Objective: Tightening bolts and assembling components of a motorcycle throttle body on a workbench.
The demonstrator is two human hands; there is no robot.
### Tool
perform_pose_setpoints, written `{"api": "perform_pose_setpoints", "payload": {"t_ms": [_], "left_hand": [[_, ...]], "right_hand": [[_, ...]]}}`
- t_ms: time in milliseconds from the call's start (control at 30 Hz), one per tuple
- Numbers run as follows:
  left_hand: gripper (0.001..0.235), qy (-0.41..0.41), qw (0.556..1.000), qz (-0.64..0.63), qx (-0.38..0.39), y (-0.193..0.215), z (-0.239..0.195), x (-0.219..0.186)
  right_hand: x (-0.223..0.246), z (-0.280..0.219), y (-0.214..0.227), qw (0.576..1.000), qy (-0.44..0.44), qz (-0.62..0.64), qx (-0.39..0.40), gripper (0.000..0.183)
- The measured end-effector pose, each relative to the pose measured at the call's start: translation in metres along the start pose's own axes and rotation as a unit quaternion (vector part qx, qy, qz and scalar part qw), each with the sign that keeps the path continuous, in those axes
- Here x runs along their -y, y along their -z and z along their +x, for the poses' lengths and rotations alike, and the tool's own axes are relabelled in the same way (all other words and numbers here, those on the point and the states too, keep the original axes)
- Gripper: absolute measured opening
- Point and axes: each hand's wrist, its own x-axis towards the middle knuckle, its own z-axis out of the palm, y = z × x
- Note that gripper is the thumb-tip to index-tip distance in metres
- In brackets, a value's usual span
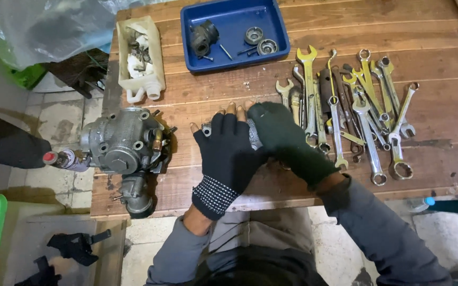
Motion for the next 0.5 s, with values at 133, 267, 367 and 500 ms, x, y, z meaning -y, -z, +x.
{"api": "perform_pose_setpoints", "payload": {"t_ms": [133,267,367,500], "left_hand": [[0.099,-0.003,0.999,-0.044,-0.013,-0.007,0.001,0.006],[0.096,-0.026,0.997,-0.046,-0.065,-0.022,0.0,0.012],[0.092,-0.028,0.996,-0.04,-0.07,-0.013,0.001,0.009],[0.087,-0.024,0.997,-0.048,-0.061,-0.006,0.001,0.006]], "right_hand": [[-0.008,0.002,0.001,1.0,0.005,-0.002,-0.02,0.053],[-0.02,0.006,0.001,0.999,0.021,-0.004,-0.04,0.051],[-0.02,0.014,0.004,0.998,0.038,-0.004,-0.053,0.049],[-0.027,0.014,0.003,0.995,0.061,-0.001,-0.074,0.046]]}}
